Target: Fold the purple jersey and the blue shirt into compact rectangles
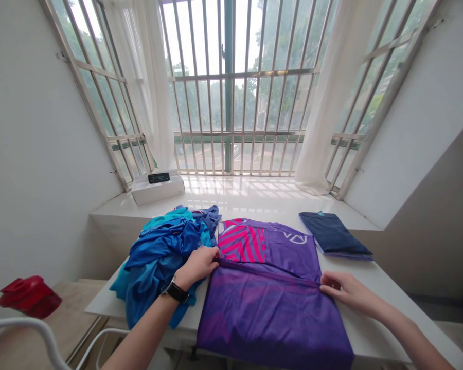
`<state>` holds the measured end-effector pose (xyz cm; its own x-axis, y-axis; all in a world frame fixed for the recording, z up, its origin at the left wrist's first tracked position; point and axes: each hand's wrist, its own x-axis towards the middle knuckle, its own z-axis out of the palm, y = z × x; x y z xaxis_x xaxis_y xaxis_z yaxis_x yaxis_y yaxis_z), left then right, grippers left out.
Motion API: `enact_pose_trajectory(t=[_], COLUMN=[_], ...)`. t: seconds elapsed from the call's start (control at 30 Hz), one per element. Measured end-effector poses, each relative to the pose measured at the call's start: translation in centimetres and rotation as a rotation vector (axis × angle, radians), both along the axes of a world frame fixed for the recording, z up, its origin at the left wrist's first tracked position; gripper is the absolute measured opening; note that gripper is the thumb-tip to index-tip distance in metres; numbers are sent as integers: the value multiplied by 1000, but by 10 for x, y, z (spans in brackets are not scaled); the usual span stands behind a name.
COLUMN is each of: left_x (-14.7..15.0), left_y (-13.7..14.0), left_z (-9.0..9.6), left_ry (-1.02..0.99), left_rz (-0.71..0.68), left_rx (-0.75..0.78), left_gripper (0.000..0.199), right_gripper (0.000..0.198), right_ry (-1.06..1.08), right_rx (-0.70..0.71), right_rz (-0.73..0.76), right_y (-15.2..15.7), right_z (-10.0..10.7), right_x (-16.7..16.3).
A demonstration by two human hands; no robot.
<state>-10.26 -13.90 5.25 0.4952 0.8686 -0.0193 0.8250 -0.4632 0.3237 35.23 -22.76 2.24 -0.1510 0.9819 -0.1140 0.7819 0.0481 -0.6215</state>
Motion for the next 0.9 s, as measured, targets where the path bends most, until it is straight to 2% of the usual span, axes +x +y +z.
enact_pose_trajectory(t=[0.3,0.57,0.67,0.9], left_x=[8,11,16,17], left_y=[3,2,5,15], left_z=[0,-2,-4,-17], left_ry=[-7,-41,-103,-254], left_rz=[43,78,37,-61], left_rx=[-33,-53,-70,-128], left_gripper=[10,12,18,18], right_gripper=[35,40,41,34], right_ry=[26,15,11,30], right_rx=[26,-28,-23,-25], right_rz=[33,34,21,55], right_y=[3,4,6,9], right_z=[-4,-2,0,-2], right_x=[0,-9,-13,-12])
